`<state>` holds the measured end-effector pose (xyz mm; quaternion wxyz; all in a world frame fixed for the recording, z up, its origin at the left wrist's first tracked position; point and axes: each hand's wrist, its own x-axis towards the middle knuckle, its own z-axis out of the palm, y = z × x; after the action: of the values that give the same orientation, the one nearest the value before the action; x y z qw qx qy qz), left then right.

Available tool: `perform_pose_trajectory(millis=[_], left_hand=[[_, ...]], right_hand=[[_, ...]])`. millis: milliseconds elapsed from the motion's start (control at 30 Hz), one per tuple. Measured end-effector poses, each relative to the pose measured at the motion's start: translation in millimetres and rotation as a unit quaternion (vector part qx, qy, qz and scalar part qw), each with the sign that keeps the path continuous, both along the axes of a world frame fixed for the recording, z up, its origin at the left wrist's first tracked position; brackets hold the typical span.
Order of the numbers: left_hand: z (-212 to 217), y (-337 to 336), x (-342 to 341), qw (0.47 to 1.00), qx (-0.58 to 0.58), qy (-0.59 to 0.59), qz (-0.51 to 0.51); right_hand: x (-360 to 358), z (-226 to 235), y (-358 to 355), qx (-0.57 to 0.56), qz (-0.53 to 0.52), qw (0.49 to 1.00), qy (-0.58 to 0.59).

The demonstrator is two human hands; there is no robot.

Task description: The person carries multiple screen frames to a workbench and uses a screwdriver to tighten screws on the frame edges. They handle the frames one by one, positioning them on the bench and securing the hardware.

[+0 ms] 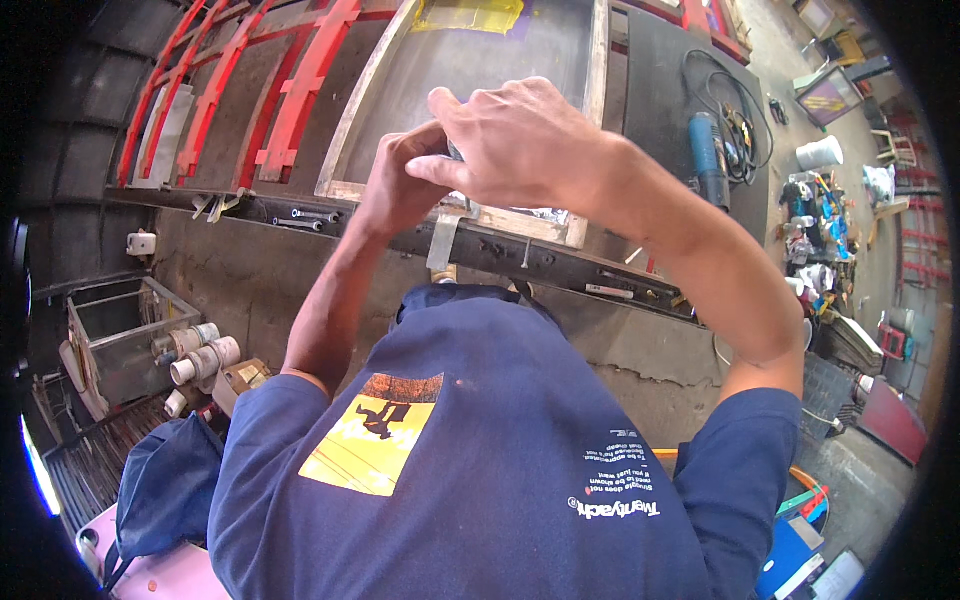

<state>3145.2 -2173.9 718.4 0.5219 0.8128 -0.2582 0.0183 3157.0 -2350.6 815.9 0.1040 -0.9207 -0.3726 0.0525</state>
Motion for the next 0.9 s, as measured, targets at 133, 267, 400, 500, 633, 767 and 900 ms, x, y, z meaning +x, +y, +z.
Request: perform_pose_trajectory(millis=[133, 267, 400, 500, 633, 767, 900], left_hand=[[2.1, -16.7, -6.9, 0.994, 0.028, -0.042, 0.098], [-8.4, 0.8, -2.3, 0.975, -0.163, 0.088, -0.125], [4.8, -3.6, 1.1, 0.996, 0.073, -0.019, 0.054], [2.3, -15.5, 3.5, 0.997, 0.020, -0.028, 0.070], [-16.7, -2.3, 7.7, 0.989, -0.119, 0.037, -0.076], [-2.5, -9.7, 2.5, 0.995, 0.058, -0.065, 0.043], [-8.7, -14.5, 6.2, 0.997, -0.013, -0.074, 0.031]], right_hand=[[4.4, -10.4, 4.4, 0.039, -0.026, 0.999, 0.011], [2.4, -18.1, -5.0, 0.142, 0.096, 0.976, -0.137], [-1.5, 9.6, 11.9, -0.038, -0.066, 0.996, 0.040], [4.9, -12.8, 2.4, 0.050, -0.030, 0.998, -0.013], [5.6, -11.0, -8.6, 0.074, 0.069, 0.993, -0.062], [-3.6, 7.8, 10.9, -0.090, -0.072, 0.992, 0.047], [0.9, -24.0, -6.5, 0.155, 0.037, 0.974, -0.163]])
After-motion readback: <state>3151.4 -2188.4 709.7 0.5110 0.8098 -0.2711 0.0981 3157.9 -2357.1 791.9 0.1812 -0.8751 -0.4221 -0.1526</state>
